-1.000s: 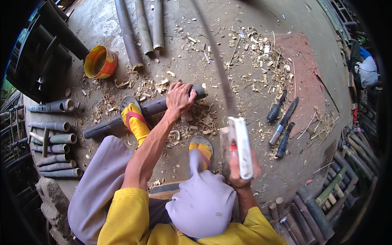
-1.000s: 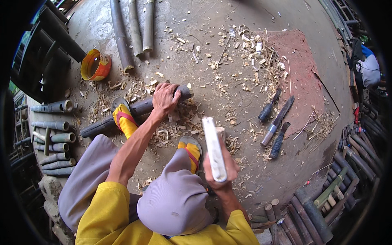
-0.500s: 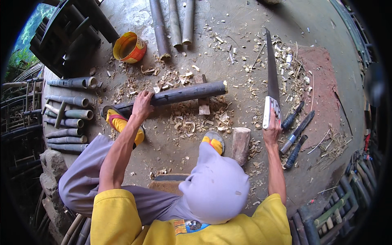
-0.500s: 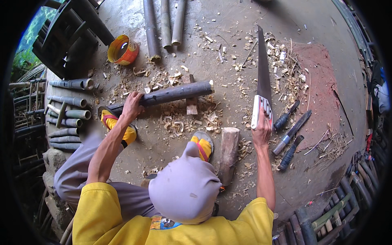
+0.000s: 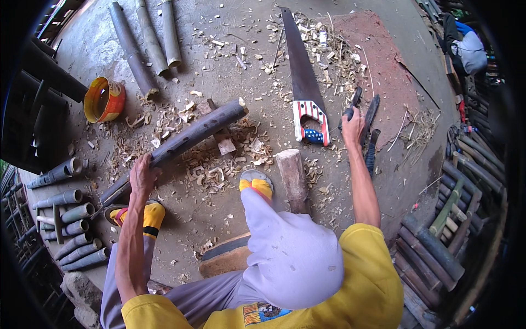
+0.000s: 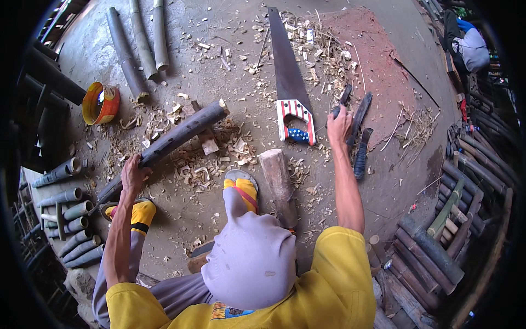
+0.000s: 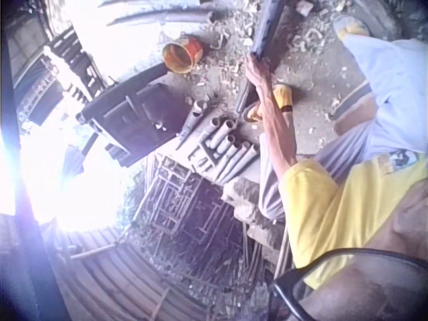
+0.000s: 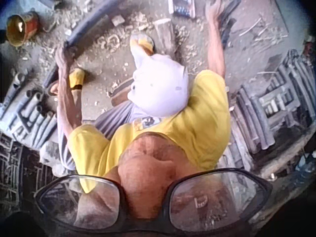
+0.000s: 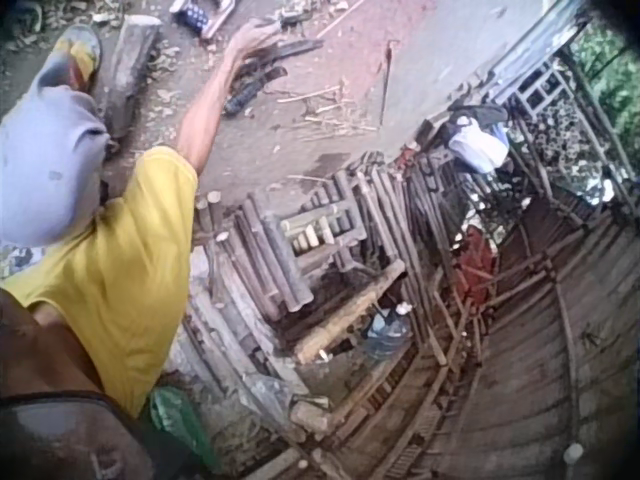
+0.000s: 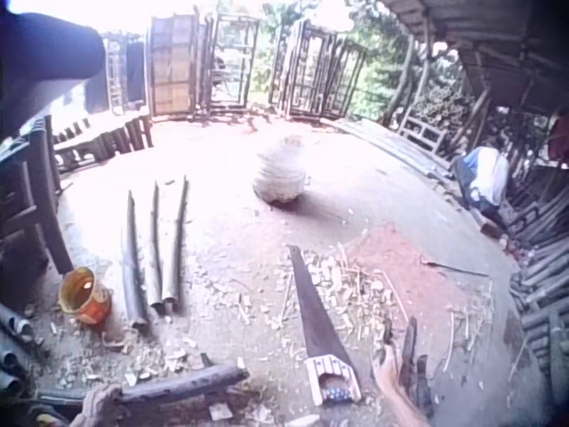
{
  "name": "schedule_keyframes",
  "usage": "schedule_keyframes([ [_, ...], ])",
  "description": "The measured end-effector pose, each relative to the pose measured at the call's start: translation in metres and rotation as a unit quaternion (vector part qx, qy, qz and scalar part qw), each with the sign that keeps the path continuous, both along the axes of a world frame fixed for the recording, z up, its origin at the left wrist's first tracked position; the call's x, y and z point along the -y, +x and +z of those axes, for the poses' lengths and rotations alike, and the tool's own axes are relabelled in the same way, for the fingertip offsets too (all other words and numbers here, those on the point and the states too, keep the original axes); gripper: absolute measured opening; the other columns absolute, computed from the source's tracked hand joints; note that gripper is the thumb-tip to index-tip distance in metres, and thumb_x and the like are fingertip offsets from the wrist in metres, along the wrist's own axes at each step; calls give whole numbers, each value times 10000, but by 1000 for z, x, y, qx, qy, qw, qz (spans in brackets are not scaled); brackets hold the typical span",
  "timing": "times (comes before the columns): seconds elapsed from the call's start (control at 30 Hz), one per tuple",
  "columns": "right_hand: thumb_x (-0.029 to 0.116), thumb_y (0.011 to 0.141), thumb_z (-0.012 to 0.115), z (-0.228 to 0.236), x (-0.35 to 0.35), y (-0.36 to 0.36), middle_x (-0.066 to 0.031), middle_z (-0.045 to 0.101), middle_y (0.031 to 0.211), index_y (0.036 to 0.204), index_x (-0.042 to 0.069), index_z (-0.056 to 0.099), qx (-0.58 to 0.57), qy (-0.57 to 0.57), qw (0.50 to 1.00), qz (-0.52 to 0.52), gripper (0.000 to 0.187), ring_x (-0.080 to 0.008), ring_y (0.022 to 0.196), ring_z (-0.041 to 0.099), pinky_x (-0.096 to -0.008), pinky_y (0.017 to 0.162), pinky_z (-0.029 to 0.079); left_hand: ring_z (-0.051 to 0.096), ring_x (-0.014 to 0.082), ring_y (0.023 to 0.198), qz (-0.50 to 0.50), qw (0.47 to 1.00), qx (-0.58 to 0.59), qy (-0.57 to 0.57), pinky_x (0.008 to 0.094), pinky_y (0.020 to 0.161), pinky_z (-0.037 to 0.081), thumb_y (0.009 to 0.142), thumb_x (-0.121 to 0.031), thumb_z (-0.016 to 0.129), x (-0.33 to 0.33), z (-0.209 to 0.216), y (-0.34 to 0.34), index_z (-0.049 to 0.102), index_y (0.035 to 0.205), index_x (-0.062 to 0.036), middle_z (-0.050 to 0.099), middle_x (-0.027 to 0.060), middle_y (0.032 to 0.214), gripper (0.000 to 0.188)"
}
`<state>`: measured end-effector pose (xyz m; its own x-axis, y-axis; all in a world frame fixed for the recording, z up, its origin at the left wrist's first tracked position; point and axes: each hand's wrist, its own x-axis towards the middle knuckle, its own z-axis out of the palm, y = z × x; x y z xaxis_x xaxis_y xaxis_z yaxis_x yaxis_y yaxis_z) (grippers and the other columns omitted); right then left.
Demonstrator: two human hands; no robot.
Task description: The person uses a saw to cut a section of dark bamboo, then uses a knife and a wooden mallet to split the bamboo piece along its length, and finally peels away thin strips of the bamboo by hand.
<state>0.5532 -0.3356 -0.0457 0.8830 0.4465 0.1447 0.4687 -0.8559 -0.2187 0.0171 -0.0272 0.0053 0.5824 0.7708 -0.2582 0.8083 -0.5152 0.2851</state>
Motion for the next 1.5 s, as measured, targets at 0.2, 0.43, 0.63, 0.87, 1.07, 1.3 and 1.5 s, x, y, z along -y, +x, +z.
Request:
schedule_keyframes([
  [0.2,482,725,681,-41,11,37,-214,664,954,1026,25,648,-159,-60,982,-78,548,-376,932,628,-453,846,460,638,346,837,-1,994,-97,-40,441,707,498,640,-222,771,-25,11,3,599,1012,-114,659,145,875,424],
  [0.43,23,787,546,49,-30,-93,-110,561,762,1126,54,349,-377,299,876,-42,393,-168,480,566,-285,381,495,655,322,722,4,992,-91,-83,421,652,502,654,-210,755,-31,19,-8,583,924,-86,665,113,731,343],
  [0.63,207,741,680,63,-68,-274,-46,555,673,942,30,562,-485,83,824,281,293,-167,595,567,-353,550,476,627,358,871,-40,986,-95,-128,426,747,488,678,-233,757,-39,17,6,602,1015,-68,655,167,931,406],
  [0.87,207,746,682,19,-125,-343,-48,553,644,939,33,569,-569,73,752,324,284,-165,551,561,-328,520,458,603,399,915,-74,986,-57,-138,454,755,471,815,-226,656,-41,37,8,406,1189,-71,635,215,1000,476],
  [1.07,163,760,695,26,-138,-363,-16,518,602,905,46,533,-723,148,659,144,247,-84,438,517,-245,371,409,598,369,798,-109,990,-31,-83,445,681,473,896,-273,566,-43,17,-7,489,977,-47,602,164,855,252],
  [1.3,66,771,657,30,-144,-346,-14,504,581,906,59,501,-854,153,487,102,207,-108,424,517,-259,360,414,581,328,732,-135,989,36,-49,423,609,460,910,-308,540,-37,-7,-18,524,859,-60,539,127,791,254],
  [1.5,42,774,638,40,-146,-362,-25,517,588,914,59,500,-882,220,417,7,197,-96,426,533,-234,340,412,569,325,715,-135,988,73,-28,423,593,449,898,-280,562,-39,-8,-19,525,830,-56,515,124,757,237],
])
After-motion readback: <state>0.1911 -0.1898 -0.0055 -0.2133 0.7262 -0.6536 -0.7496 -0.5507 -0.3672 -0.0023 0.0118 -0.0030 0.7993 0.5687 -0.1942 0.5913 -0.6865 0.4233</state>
